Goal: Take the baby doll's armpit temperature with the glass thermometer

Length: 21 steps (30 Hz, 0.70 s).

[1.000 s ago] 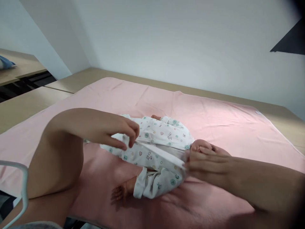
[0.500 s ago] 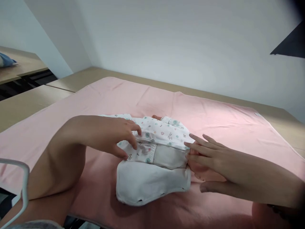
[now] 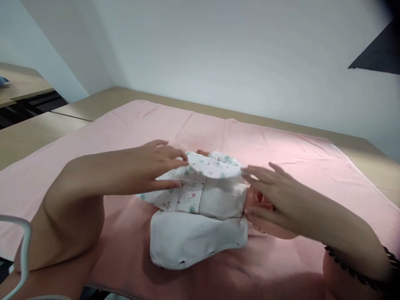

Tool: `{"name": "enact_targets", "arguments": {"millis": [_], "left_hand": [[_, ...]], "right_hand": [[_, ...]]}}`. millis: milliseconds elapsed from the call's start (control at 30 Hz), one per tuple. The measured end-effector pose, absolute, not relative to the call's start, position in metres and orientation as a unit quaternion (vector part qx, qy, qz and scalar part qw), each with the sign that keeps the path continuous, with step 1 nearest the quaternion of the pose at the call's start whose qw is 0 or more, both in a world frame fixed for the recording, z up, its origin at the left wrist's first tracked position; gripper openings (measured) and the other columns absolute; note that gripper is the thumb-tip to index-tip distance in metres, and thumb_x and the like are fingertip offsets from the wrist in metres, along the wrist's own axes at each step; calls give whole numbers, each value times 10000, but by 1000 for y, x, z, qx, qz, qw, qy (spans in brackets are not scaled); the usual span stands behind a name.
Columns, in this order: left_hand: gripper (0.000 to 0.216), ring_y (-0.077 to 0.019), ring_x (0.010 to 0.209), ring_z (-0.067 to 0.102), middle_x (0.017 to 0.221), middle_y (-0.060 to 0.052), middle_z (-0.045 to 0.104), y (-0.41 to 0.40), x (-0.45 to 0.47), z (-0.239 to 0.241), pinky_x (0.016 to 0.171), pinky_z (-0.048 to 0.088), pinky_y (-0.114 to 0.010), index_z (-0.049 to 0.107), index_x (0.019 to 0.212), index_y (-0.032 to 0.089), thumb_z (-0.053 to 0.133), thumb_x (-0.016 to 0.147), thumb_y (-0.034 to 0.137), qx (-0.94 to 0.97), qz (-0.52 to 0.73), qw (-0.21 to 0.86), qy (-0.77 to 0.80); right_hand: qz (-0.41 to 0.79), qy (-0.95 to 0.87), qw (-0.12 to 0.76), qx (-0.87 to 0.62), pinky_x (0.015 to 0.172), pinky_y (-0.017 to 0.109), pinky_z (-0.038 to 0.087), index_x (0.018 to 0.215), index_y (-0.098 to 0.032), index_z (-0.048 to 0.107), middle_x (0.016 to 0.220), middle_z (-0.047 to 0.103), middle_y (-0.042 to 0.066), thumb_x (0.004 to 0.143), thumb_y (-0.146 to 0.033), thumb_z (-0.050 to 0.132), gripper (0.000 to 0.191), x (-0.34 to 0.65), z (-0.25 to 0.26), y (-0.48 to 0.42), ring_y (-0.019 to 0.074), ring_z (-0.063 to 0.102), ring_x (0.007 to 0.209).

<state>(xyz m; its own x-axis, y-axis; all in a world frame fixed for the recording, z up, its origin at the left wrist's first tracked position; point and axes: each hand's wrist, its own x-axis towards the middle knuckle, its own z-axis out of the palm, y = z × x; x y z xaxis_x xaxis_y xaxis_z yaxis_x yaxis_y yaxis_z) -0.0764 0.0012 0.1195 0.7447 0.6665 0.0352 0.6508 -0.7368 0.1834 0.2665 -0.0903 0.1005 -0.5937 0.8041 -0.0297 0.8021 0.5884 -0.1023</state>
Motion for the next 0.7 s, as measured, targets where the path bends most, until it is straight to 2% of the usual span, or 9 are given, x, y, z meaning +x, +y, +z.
{"name": "enact_targets", "arguments": {"millis": [67,133,233,300,333,400,467,533,700], "left_hand": [[593,-325,1441,389,1513,-6,476,6,-71,126,1219,252,-490,550,1406,351,474,909,667,928,68,37,365],[653,-359,1518,237,1621,-24,309,10,-67,126,1247,141,-554,439,1500,311,444,937,643,909,119,-23,398],[671,-347,1551,141,1671,-49,187,11,-67,120,1258,115,-548,386,1534,277,400,970,640,901,132,-60,410],[693,-344,1552,136,1672,-48,183,9,-68,117,1259,118,-549,373,1539,285,395,964,670,905,126,-58,402],[702,-350,1551,136,1672,-43,186,8,-68,117,1258,112,-558,369,1540,291,403,956,682,906,128,-55,399],[683,-356,1548,142,1675,-39,179,5,-67,117,1257,95,-571,372,1533,293,429,958,658,907,127,-53,398],[638,-351,1543,154,1681,-39,177,3,-65,118,1260,90,-568,386,1517,291,469,966,603,909,117,-52,397],[607,-353,1532,178,1676,-22,210,2,-64,118,1262,94,-566,413,1490,313,518,952,575,910,122,-47,394],[514,-359,1485,293,1595,-9,361,6,-59,119,1252,120,-573,557,1371,328,520,927,584,907,186,-3,379]], "right_hand": [[-15,-857,62,-512,1209,696,178,1535,-222,422,1660,246,137,968,-651,447,712,273,98,-79,399,204,1532],[-53,-821,107,-558,1184,747,133,1626,-205,222,1695,30,134,947,-684,462,864,281,95,-69,431,25,1551],[-38,-797,133,-588,1163,778,124,1634,-261,199,1697,-32,95,928,-682,510,879,292,95,-60,451,-40,1541],[7,-802,131,-582,1180,740,188,1614,-282,272,1700,60,86,934,-657,526,818,297,98,-54,448,68,1544],[43,-813,124,-567,1186,699,249,1595,-287,324,1687,162,90,945,-634,525,764,300,99,-51,432,175,1532],[147,-846,103,-501,1166,579,384,1519,-299,458,1593,403,82,976,-574,511,611,303,99,-41,358,406,1446],[261,-861,90,-428,1118,470,462,1422,-308,566,1471,555,52,1000,-517,492,476,306,93,-28,278,534,1341],[334,-846,97,-405,1091,424,476,1365,-300,614,1424,595,43,1012,-485,477,421,306,82,-14,242,566,1296],[407,-800,130,-422,965,397,509,1266,-234,676,1324,651,88,989,-459,508,394,303,54,6,229,630,1160]]}}
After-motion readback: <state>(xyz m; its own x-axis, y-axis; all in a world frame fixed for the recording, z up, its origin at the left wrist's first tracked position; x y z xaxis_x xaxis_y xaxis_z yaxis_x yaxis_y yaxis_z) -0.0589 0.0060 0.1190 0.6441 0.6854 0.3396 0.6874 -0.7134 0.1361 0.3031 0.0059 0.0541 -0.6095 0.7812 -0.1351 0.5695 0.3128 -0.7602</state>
